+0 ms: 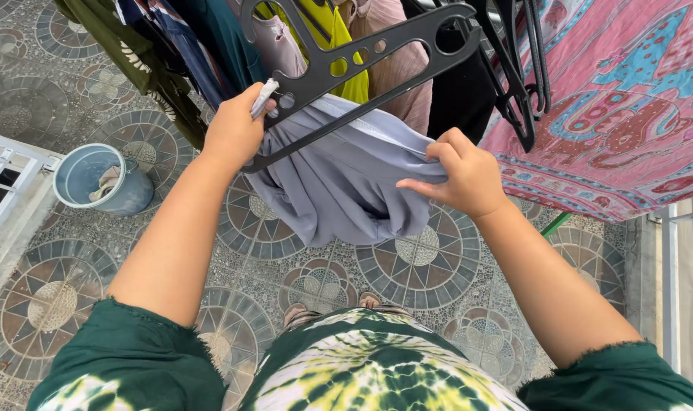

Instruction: Hang various pieces of clothing onto a drying rack using plastic hangers.

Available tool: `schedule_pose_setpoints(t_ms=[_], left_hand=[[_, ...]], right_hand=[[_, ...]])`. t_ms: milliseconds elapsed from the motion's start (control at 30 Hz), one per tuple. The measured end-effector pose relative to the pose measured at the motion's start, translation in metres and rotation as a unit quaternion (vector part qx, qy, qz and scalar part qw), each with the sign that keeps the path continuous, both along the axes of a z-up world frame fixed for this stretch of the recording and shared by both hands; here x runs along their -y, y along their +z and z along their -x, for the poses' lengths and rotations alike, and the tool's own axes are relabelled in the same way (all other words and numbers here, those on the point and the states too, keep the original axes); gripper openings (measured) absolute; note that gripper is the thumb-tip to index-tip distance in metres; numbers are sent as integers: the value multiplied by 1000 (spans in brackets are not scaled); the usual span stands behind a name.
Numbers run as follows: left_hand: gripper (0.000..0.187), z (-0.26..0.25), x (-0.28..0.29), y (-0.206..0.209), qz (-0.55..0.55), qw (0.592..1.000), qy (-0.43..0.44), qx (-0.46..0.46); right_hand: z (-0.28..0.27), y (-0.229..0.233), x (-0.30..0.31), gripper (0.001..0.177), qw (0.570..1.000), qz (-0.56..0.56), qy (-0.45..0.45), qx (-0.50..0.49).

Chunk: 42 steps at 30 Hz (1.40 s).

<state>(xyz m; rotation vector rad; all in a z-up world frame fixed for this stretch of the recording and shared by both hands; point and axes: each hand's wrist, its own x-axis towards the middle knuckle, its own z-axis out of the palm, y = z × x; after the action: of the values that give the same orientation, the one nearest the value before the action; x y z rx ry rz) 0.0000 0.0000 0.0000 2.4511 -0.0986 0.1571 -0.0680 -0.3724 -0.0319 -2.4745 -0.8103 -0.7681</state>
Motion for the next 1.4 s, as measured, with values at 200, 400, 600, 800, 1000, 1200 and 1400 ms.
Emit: schedule_pose_setpoints(t_ms=[200, 400, 600, 800, 1000, 1200, 1400], left_hand=[[15, 18, -44, 29, 14, 983, -168, 74], [17, 28, -84, 35, 75, 979, -171, 85], [21, 47, -131, 58, 76, 989, -100, 78], [21, 54, -167, 47, -2, 994, -75, 77], [28, 61, -182, 43, 99, 986, -109, 74], [37, 75, -168, 50, -8, 997, -64, -49], [33, 69, -162, 37, -172, 969, -134, 115]], right_hand=[[-57, -81, -29, 38, 955, 160, -151, -197], [-87, -110, -89, 43, 753, -397, 59, -521], [-62, -96, -148, 75, 805, -112, 248, -527], [-92, -152, -152, 84, 751, 97, 78, -648], [-80, -72, -160, 52, 886, 37, 138, -441], [-107, -6, -118, 21, 943, -23, 2, -332], [-106, 62, -96, 23, 912, -139, 71, -379]])
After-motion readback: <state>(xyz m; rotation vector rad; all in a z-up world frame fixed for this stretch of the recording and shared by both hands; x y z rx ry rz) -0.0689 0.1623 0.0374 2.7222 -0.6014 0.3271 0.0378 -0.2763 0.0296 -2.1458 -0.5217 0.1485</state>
